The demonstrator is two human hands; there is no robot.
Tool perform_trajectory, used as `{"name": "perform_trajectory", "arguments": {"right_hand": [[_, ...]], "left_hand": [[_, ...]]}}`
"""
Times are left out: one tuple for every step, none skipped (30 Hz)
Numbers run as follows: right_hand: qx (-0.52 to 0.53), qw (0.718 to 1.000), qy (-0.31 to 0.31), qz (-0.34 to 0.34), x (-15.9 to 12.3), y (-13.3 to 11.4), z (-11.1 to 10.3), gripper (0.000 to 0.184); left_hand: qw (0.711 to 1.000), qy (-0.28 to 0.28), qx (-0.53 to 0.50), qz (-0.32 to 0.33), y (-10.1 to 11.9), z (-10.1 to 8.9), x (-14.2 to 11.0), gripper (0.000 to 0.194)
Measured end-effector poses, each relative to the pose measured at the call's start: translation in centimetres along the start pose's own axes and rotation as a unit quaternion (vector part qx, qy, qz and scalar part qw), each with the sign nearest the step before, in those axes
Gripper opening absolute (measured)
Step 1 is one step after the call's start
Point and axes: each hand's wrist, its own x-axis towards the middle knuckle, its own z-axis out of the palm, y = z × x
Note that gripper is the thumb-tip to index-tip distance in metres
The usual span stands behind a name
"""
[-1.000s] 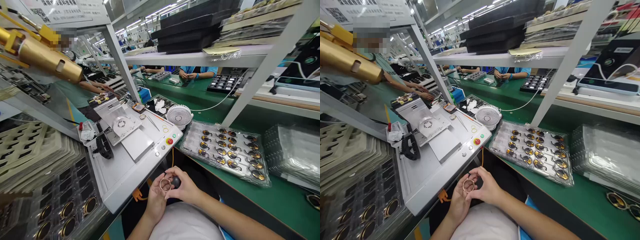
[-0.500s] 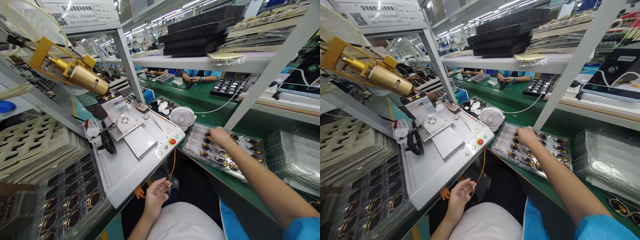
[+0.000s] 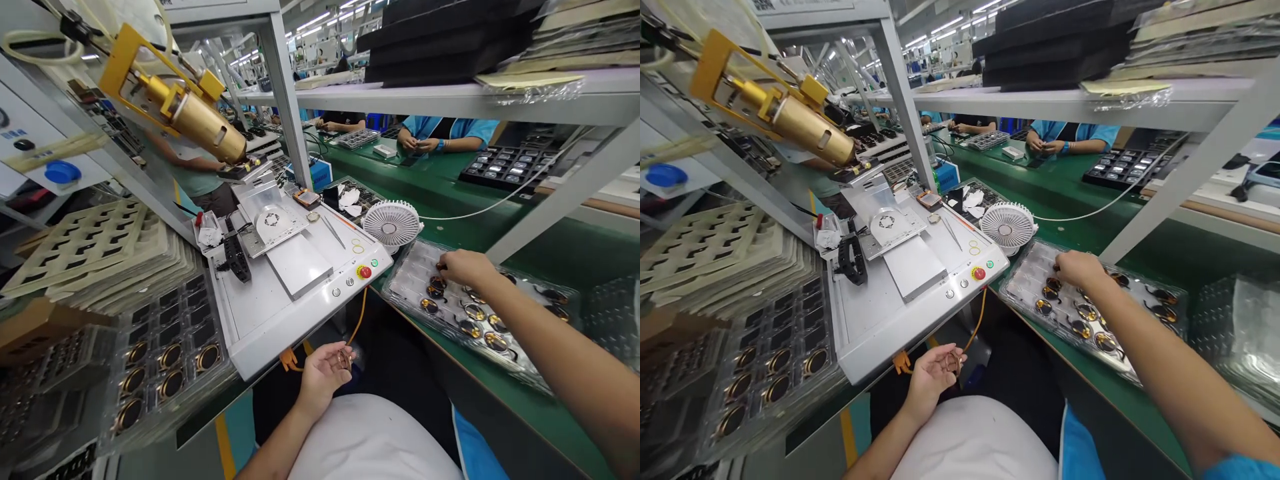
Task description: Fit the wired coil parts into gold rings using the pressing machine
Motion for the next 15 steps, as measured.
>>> {"name": "perform_trajectory", "arguments": {"right_hand": [[0.005,1.000,0.004,0.000,0.0,0.0,0.0,0.003],[0.011,1.000,0.009,0.001,-0.1,0.1,0.0,0.006],[0.018,1.000,0.017,0.003,-0.2,0.1,0.1,0.008],[0.028,0.999,0.027,0.008,-0.3,0.2,0.1,0.012],[0.040,0.998,0.040,0.014,-0.6,0.3,0.1,0.017],[0.054,0.997,0.054,0.020,-0.9,0.3,0.2,0.023],[0.073,0.995,0.069,0.022,-1.4,0.1,0.2,0.029],[0.093,0.992,0.083,0.018,-1.9,-0.3,0.3,0.033],[0.110,0.990,0.093,0.008,-2.7,-1.0,0.5,0.035],[0.136,0.986,0.099,-0.012,-3.6,-2.0,0.8,0.036],[0.178,0.978,0.103,-0.046,-4.6,-3.2,1.1,0.036],[0.236,0.962,0.103,-0.093,-5.8,-4.7,1.4,0.034],[0.305,0.935,0.102,-0.147,-7.0,-6.4,1.7,0.032],[0.377,0.898,0.098,-0.206,-8.3,-8.1,2.0,0.029],[0.437,0.856,0.094,-0.258,-9.5,-9.8,2.2,0.028]], "left_hand": [[1.000,0.006,0.002,-0.004,0.0,-0.1,-0.1,0.057],[1.000,0.013,0.005,-0.007,0.0,-0.1,-0.2,0.057],[1.000,0.020,0.009,-0.009,0.1,-0.3,-0.3,0.057],[1.000,0.026,0.013,-0.010,0.1,-0.4,-0.5,0.058],[0.999,0.032,0.016,-0.012,0.1,-0.5,-0.6,0.058],[0.999,0.036,0.016,-0.013,0.1,-0.7,-0.7,0.058],[0.999,0.038,0.013,-0.016,0.2,-0.7,-0.8,0.057],[0.999,0.038,0.008,-0.020,0.3,-0.7,-0.9,0.057],[0.999,0.036,0.003,-0.025,0.5,-0.7,-0.9,0.056],[0.999,0.031,-0.003,-0.030,0.7,-0.5,-0.9,0.057],[0.999,0.023,-0.007,-0.033,0.9,-0.2,-0.8,0.057],[0.999,0.011,-0.009,-0.035,1.2,0.1,-0.6,0.059],[0.999,-0.006,-0.009,-0.035,1.6,0.6,-0.4,0.061],[0.999,-0.027,-0.008,-0.035,2.0,1.0,-0.1,0.064],[0.998,-0.052,-0.007,-0.036,2.5,1.5,0.2,0.069]]}}
